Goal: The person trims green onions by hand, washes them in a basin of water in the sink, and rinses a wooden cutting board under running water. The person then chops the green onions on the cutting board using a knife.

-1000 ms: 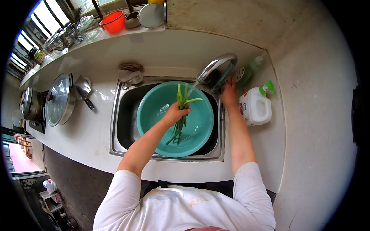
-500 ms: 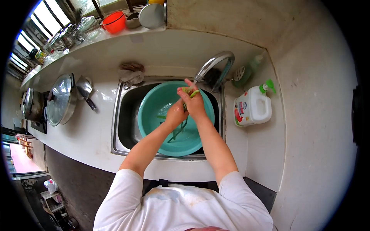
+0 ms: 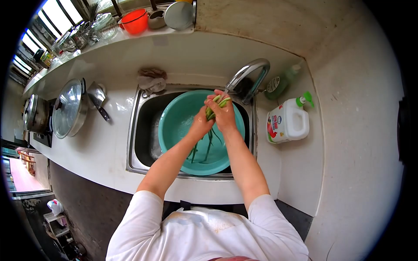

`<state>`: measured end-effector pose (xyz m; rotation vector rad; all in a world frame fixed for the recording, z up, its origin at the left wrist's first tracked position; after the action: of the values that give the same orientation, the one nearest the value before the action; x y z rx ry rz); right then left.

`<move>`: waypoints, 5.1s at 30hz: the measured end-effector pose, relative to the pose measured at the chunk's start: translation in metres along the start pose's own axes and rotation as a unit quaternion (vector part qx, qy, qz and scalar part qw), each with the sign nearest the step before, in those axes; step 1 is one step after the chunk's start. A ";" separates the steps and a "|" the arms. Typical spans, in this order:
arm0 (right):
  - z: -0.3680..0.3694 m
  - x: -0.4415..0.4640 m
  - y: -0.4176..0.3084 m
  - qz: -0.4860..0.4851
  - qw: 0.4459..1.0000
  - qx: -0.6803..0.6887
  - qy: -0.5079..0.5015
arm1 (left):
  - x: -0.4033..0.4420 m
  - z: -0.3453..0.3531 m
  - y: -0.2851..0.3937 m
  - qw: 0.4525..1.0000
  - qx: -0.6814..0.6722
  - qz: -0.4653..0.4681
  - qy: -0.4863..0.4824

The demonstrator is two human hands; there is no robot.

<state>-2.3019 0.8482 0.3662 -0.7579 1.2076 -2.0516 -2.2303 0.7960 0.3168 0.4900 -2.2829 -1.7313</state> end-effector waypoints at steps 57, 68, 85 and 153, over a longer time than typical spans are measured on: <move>-0.038 0.005 0.010 0.149 0.986 0.053 -0.061 | -0.003 0.016 0.007 0.996 0.041 0.024 0.078; -0.038 -0.031 0.022 0.051 0.976 -0.149 -0.150 | 0.016 -0.012 0.031 0.930 -0.349 0.007 -0.115; -0.040 -0.038 0.050 0.167 0.906 -0.385 -0.057 | 0.025 -0.026 0.067 0.958 -0.286 -0.015 -0.015; -0.025 -0.018 0.018 0.077 0.994 0.056 -0.049 | 0.001 -0.033 0.027 0.945 -0.200 -0.048 -0.253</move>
<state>-2.3051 0.8681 0.3366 -0.6825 1.0525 -1.9161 -2.2219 0.7726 0.3519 0.0749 -2.1241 -2.5299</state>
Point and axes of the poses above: each hand's wrist, its own x-axis towards the middle knuckle, its own z-axis out of the palm, y = z × x, the point moved 2 cm from there along x, towards the middle knuckle, and after that the axes turned 10 degrees about -y, right-handed, at the moved point
